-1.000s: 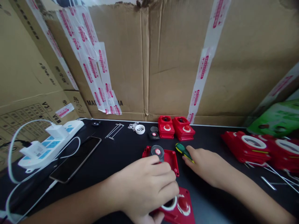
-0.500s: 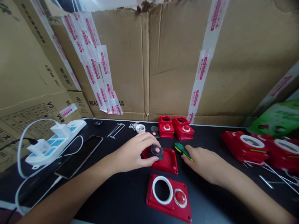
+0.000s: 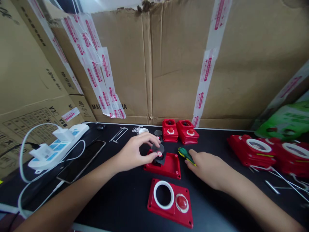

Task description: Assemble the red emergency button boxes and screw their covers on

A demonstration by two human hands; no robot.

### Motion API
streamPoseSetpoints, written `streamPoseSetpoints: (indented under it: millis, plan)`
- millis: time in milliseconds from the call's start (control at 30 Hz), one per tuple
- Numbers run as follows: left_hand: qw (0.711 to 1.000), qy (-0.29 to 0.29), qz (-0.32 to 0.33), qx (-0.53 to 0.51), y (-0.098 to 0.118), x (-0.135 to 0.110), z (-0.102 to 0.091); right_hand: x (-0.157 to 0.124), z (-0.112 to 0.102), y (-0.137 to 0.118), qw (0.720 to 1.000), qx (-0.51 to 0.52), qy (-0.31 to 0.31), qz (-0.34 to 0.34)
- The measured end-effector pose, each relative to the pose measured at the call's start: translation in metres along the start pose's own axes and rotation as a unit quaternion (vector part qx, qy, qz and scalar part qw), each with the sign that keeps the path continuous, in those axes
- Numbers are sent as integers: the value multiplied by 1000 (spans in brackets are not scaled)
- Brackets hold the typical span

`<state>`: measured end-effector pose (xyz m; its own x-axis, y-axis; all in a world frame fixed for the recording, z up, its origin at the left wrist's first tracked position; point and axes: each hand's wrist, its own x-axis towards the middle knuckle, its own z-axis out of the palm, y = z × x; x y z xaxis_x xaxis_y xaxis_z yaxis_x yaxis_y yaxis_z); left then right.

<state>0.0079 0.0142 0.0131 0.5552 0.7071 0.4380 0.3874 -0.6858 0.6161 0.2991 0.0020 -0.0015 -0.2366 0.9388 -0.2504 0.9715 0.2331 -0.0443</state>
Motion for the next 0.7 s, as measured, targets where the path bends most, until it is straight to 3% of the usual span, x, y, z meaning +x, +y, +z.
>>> streamPoseSetpoints:
  millis: [133, 233, 367, 700]
  plan:
    - [988, 36, -68, 136, -29, 27, -15, 0, -2, 0, 1000, 6, -2, -1]
    - [979, -21, -84, 184, -59, 59, -23, 0, -3, 0, 1000, 11, -3, -1]
    - [964, -101, -84, 232, -88, 92, -18, 0, -2, 2, 1000, 19, -4, 0]
    - [934, -213, -90, 271, -109, 118, -3, 3, 1, 3, 1000, 21, -8, 0]
